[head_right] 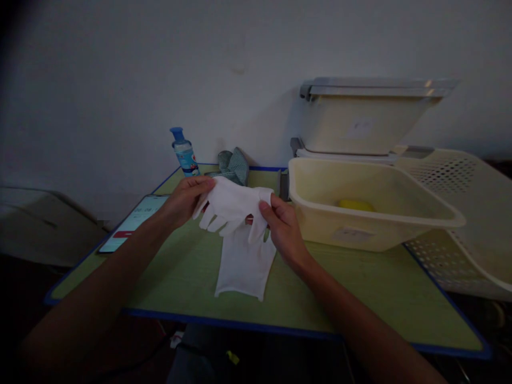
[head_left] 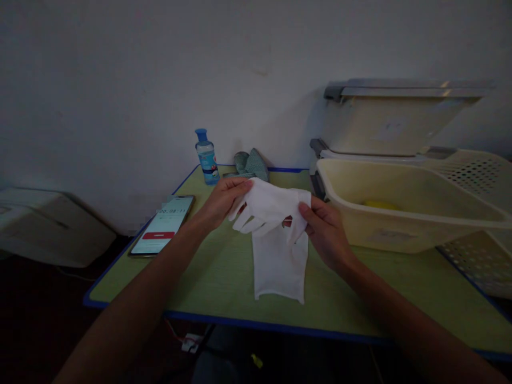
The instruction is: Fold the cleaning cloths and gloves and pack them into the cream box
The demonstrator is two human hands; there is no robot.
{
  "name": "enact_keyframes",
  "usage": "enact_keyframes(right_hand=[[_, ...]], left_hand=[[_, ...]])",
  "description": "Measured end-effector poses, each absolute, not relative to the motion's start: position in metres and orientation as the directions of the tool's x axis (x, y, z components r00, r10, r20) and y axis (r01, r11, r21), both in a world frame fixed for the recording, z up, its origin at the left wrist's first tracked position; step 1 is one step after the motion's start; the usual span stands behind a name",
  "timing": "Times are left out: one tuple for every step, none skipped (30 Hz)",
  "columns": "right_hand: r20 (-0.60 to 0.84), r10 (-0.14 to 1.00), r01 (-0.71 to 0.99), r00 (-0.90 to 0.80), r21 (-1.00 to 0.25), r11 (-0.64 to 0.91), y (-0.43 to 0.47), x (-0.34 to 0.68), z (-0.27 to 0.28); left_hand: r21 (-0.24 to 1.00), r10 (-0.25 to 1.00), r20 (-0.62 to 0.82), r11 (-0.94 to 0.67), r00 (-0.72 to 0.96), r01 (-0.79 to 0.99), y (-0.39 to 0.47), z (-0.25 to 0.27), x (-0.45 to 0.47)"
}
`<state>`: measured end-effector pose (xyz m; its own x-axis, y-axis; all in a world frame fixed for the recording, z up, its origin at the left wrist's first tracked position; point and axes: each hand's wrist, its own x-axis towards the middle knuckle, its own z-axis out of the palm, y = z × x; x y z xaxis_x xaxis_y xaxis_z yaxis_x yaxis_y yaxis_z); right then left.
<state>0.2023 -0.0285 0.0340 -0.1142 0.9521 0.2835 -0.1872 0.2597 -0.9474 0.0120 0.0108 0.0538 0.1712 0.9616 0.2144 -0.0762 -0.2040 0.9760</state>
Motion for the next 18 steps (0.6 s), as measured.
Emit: enact_keyframes(right_hand=[[0.316, 0.942, -0.156, -0.115, -0.942, 0.297, -0.029, 0.203, 0.034], [0.359, 0.926, -0.095, -0.116, -0.932, 0.349, -0.029, 0.203, 0.035], [0.411, 0.904, -0.008, -0.119, -0.911, 0.413, -0.029, 0.204, 0.036], [0.469, 0.874, 0.095, -0.128, -0.871, 0.482, -0.03, 0.205, 0.037], [0.529, 0.837, 0.193, -0.141, -0.814, 0.548, -0.031, 0.206, 0.038], [0.579, 0.8, 0.276, -0.159, -0.751, 0.599, -0.033, 0.206, 0.039], [0.615, 0.768, 0.336, -0.178, -0.695, 0.635, -0.034, 0.206, 0.04], [0.638, 0.746, 0.373, -0.194, -0.655, 0.657, -0.036, 0.206, 0.04], [0.644, 0.737, 0.397, -0.203, -0.634, 0.664, -0.037, 0.206, 0.039], [0.637, 0.742, 0.41, -0.21, -0.631, 0.658, -0.038, 0.205, 0.038], [0.624, 0.753, 0.416, -0.211, -0.639, 0.647, -0.039, 0.204, 0.037], [0.614, 0.761, 0.419, -0.208, -0.647, 0.637, -0.039, 0.204, 0.036], [0.62, 0.758, 0.422, -0.205, -0.642, 0.64, -0.039, 0.203, 0.035], [0.643, 0.739, 0.43, -0.202, -0.619, 0.657, -0.038, 0.204, 0.036], [0.684, 0.701, 0.443, -0.202, -0.574, 0.689, -0.038, 0.206, 0.037], [0.728, 0.651, 0.463, -0.215, -0.511, 0.724, -0.037, 0.208, 0.039], [0.763, 0.597, 0.483, -0.247, -0.437, 0.759, -0.038, 0.212, 0.042], [0.781, 0.549, 0.494, -0.297, -0.367, 0.788, -0.039, 0.217, 0.045]], left_hand=[[0.975, 0.951, 0.221, -0.21, 0.215, -0.071, 0.011, 0.054, 0.01], [0.973, 0.934, 0.231, -0.225, 0.271, -0.056, 0.012, 0.055, 0.007], [0.967, 0.91, 0.248, -0.251, 0.332, -0.032, 0.012, 0.056, 0.004], [0.957, 0.881, 0.268, -0.291, 0.39, 0.002, 0.013, 0.058, 0.002], [0.939, 0.852, 0.29, -0.342, 0.437, 0.044, 0.013, 0.06, 0.0], [0.914, 0.827, 0.311, -0.395, 0.467, 0.09, 0.013, 0.061, -0.002], [0.887, 0.813, 0.332, -0.442, 0.479, 0.135, 0.013, 0.062, -0.003], [0.863, 0.809, 0.351, -0.475, 0.472, 0.172, 0.013, 0.063, -0.004], [0.848, 0.813, 0.369, -0.493, 0.45, 0.195, 0.013, 0.063, -0.004], [0.842, 0.822, 0.385, -0.499, 0.42, 0.205, 0.013, 0.062, -0.003], [0.845, 0.833, 0.396, -0.495, 0.386, 0.201, 0.013, 0.061, -0.003], [0.854, 0.844, 0.403, -0.486, 0.353, 0.187, 0.013, 0.06, -0.002], [0.863, 0.854, 0.407, -0.476, 0.325, 0.17, 0.012, 0.059, -0.001], [0.869, 0.859, 0.412, -0.471, 0.305, 0.151, 0.012, 0.059, 0.0], [0.87, 0.857, 0.423, -0.475, 0.293, 0.133, 0.012, 0.06, 0.001], [0.864, 0.848, 0.444, -0.49, 0.289, 0.113, 0.011, 0.061, 0.001], [0.853, 0.833, 0.472, -0.514, 0.288, 0.089, 0.011, 0.062, 0.001], [0.838, 0.813, 0.504, -0.542, 0.291, 0.061, 0.01, 0.062, 0.002]])
